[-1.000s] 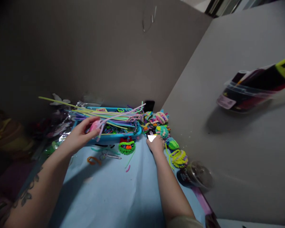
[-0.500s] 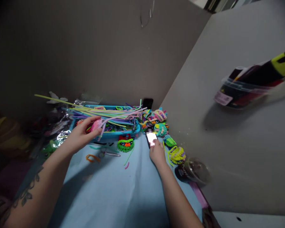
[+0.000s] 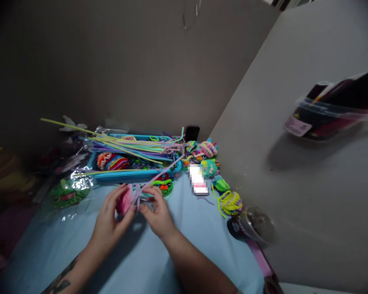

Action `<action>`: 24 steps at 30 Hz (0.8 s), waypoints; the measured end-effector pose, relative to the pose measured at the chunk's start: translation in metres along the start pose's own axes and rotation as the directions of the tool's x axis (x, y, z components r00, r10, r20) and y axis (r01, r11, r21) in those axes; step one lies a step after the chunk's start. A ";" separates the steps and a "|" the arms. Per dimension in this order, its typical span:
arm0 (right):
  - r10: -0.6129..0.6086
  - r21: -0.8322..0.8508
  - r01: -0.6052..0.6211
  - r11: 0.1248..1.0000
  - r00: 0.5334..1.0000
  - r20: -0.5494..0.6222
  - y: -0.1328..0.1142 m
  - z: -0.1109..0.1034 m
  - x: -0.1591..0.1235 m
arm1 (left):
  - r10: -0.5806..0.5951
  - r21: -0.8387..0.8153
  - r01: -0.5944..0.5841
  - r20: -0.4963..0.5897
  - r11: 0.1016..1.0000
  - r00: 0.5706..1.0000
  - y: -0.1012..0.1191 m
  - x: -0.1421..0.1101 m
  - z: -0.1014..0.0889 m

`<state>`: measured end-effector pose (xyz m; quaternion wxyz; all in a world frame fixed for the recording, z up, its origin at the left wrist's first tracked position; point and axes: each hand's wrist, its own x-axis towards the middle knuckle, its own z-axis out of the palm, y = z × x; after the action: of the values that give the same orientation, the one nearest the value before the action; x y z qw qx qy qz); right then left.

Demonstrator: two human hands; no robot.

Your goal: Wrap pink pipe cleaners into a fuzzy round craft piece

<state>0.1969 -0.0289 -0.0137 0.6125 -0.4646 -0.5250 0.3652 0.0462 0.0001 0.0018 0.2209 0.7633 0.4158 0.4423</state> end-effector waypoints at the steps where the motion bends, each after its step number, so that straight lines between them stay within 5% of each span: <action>1: 0.011 -0.010 -0.011 1.000 1.000 0.008 0.002 -0.001 -0.002 | 0.005 0.004 -0.005 0.002 1.000 1.000 -0.002 -0.004 0.001; 24: 0.003 -0.036 -0.004 0.999 1.000 -0.014 -0.002 -0.006 -0.012 | 0.094 -0.036 -0.089 0.190 0.995 0.977 -0.006 -0.017 -0.006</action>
<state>0.2008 -0.0421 -0.0160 0.6070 -0.4792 -0.5263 0.3534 0.0335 -0.0104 -0.0075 0.2495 0.8177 0.3510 0.3820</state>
